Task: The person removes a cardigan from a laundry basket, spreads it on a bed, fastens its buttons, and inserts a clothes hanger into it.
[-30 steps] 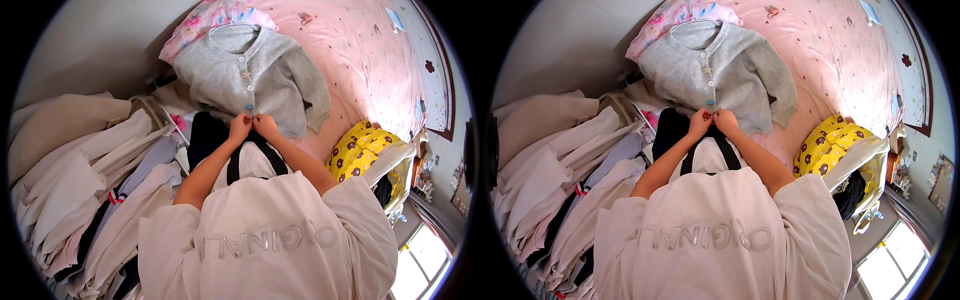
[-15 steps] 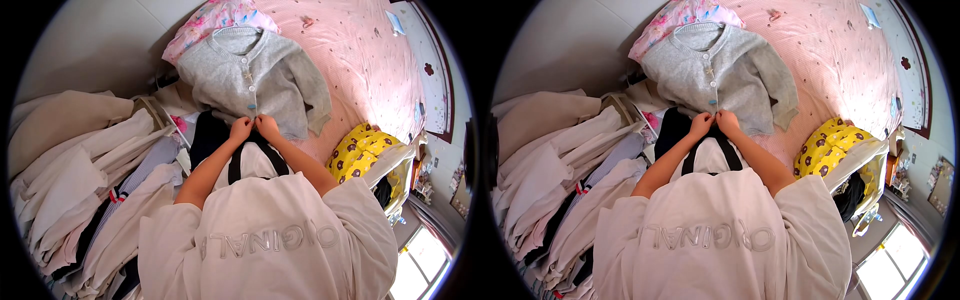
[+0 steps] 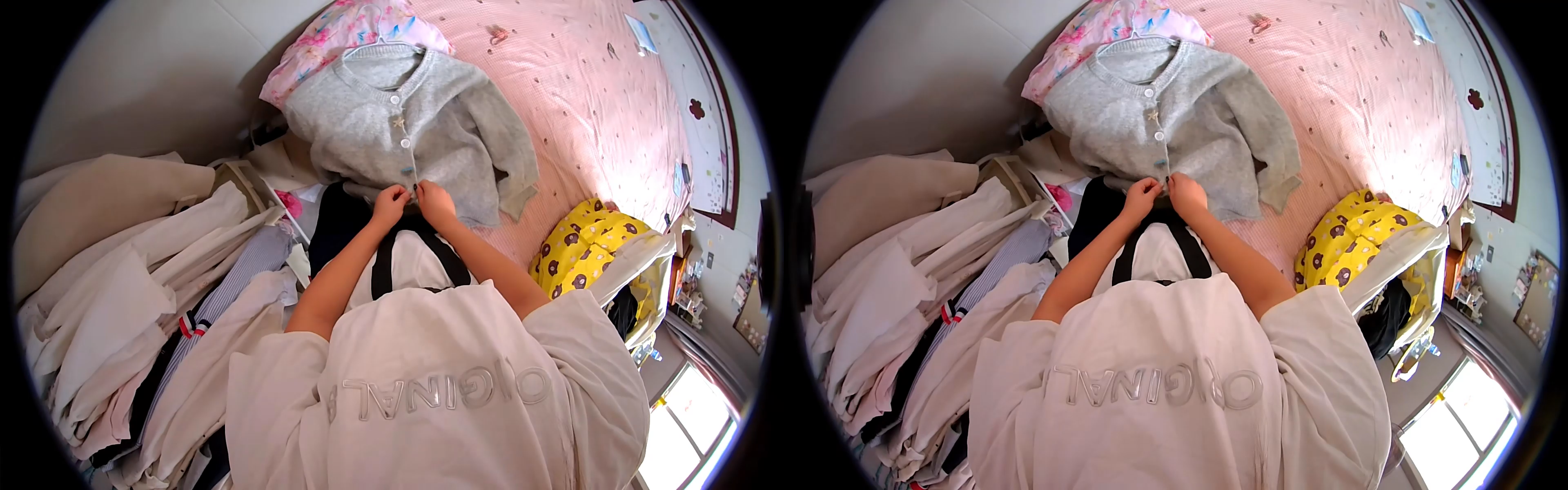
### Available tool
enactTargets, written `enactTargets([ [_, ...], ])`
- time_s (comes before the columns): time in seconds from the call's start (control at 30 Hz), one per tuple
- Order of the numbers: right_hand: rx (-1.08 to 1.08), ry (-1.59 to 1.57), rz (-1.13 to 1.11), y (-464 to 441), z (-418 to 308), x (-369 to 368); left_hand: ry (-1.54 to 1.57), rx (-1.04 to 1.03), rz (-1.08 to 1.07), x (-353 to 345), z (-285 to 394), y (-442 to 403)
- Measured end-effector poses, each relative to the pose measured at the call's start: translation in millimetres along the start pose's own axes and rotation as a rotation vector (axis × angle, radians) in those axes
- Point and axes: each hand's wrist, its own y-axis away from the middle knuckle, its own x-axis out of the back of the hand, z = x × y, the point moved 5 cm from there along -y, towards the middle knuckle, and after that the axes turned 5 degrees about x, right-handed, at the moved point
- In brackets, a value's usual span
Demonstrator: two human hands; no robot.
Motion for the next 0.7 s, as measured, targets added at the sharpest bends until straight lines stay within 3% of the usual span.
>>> enactTargets([
  [0.2, -0.015, 0.028, 0.06, -4.9, 6.3, 5.7, 0.094, 0.05, -0.062, 0.7, 12.8, -3.6],
  [0.3, 0.047, -0.245, 0.065, -9.6, 11.0, 0.1, 0.096, 0.073, -0.063, 4.8, 17.8, -7.1],
  [0.4, -0.041, -0.574, 0.02, -9.0, 21.5, -9.6, 0.081, 0.05, 0.024, 8.2, 18.4, -8.2],
  [0.5, 0.0, -0.34, 0.122, -2.0, 34.0, -1.0, -0.278, -0.274, 0.14, 14.9, 23.7, -16.0],
  [0.6, -0.08, -0.265, -0.011, 1.7, 46.2, 1.1, -0.092, -0.061, 0.102, 14.9, 14.8, -29.4],
  [0.7, -0.04, -0.201, -0.216, 3.8, 37.8, -12.0, -0.004, -0.008, 0.101, 11.3, 17.4, -55.4],
])
